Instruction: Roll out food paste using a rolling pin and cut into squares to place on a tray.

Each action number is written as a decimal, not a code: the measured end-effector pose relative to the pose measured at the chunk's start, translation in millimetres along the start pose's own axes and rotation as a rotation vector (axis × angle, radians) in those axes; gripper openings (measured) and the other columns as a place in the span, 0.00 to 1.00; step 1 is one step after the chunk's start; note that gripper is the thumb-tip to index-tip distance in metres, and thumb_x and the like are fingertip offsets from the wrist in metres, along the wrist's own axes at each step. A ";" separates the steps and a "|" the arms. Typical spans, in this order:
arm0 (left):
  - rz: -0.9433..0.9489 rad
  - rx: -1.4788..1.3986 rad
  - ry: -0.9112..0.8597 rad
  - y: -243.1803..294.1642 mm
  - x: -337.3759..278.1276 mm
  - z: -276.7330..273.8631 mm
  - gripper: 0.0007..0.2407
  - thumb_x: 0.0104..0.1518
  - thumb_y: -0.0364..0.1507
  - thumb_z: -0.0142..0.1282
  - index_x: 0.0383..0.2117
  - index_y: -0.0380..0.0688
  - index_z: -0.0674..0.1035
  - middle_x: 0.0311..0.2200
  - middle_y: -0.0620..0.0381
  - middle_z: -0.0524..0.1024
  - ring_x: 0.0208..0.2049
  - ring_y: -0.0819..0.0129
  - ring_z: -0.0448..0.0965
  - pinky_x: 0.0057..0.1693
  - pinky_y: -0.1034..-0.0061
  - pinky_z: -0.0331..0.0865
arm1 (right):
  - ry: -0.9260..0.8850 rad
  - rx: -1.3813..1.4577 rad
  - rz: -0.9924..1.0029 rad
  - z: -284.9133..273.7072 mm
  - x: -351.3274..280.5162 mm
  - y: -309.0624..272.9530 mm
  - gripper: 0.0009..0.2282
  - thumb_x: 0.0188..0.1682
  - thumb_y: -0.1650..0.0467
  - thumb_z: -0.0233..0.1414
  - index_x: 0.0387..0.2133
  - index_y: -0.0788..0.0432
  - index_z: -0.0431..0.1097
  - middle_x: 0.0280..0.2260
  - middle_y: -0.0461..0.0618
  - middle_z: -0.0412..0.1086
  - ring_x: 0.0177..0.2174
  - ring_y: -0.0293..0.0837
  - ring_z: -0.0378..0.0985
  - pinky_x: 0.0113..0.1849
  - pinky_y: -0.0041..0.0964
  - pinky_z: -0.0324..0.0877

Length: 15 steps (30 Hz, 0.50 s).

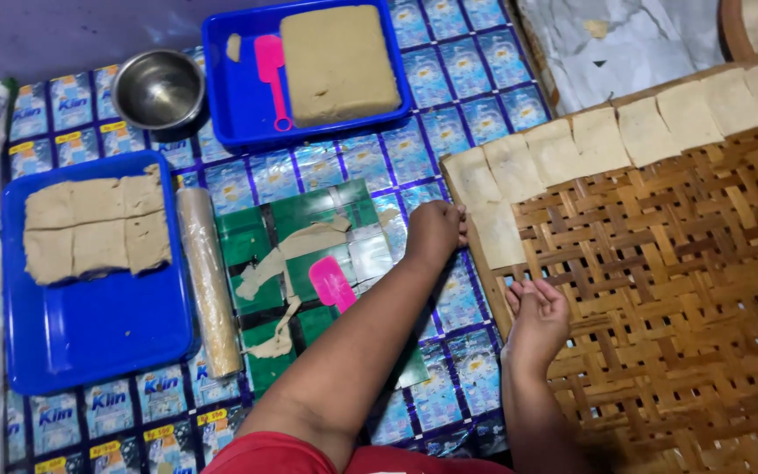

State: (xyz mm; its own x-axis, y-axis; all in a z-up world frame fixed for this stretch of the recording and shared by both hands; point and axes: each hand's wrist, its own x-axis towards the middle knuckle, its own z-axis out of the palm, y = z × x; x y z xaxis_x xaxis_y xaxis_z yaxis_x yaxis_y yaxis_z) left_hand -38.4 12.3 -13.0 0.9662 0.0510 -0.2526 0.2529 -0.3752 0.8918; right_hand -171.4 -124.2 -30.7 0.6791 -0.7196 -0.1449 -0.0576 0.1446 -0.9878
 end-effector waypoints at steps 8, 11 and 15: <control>0.326 0.121 0.275 -30.9 -123.3 -125.1 0.09 0.63 0.33 0.52 0.33 0.42 0.81 0.29 0.48 0.79 0.32 0.48 0.79 0.39 0.57 0.73 | -0.732 -0.623 -0.307 55.2 -126.2 -10.3 0.07 0.49 0.74 0.54 0.41 0.57 0.73 0.34 0.50 0.73 0.28 0.44 0.78 0.31 0.36 0.74; 0.472 0.166 0.510 -64.1 -153.2 -169.7 0.04 0.62 0.26 0.53 0.37 0.41 0.80 0.33 0.52 0.77 0.36 0.52 0.77 0.43 0.63 0.71 | -1.034 -0.980 -0.696 74.5 -151.2 3.3 0.21 0.44 0.65 0.57 0.51 0.57 0.67 0.43 0.51 0.68 0.37 0.53 0.76 0.34 0.46 0.75; 0.457 0.418 0.475 -109.2 -184.6 -210.2 0.18 0.60 0.28 0.59 0.55 0.34 0.74 0.50 0.34 0.72 0.57 0.37 0.71 0.61 0.49 0.65 | -1.057 -1.267 -1.024 88.7 -130.9 37.8 0.28 0.41 0.65 0.59 0.59 0.52 0.67 0.36 0.52 0.67 0.37 0.57 0.75 0.35 0.53 0.73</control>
State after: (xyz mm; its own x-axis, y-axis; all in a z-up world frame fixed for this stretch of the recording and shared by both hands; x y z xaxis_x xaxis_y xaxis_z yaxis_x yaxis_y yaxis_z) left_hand -234.0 238.4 15.2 0.9114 0.1625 0.3780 -0.1243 -0.7671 0.6294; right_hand -197.6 35.7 -44.1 0.8622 0.5056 0.0311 0.5014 -0.8431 -0.1942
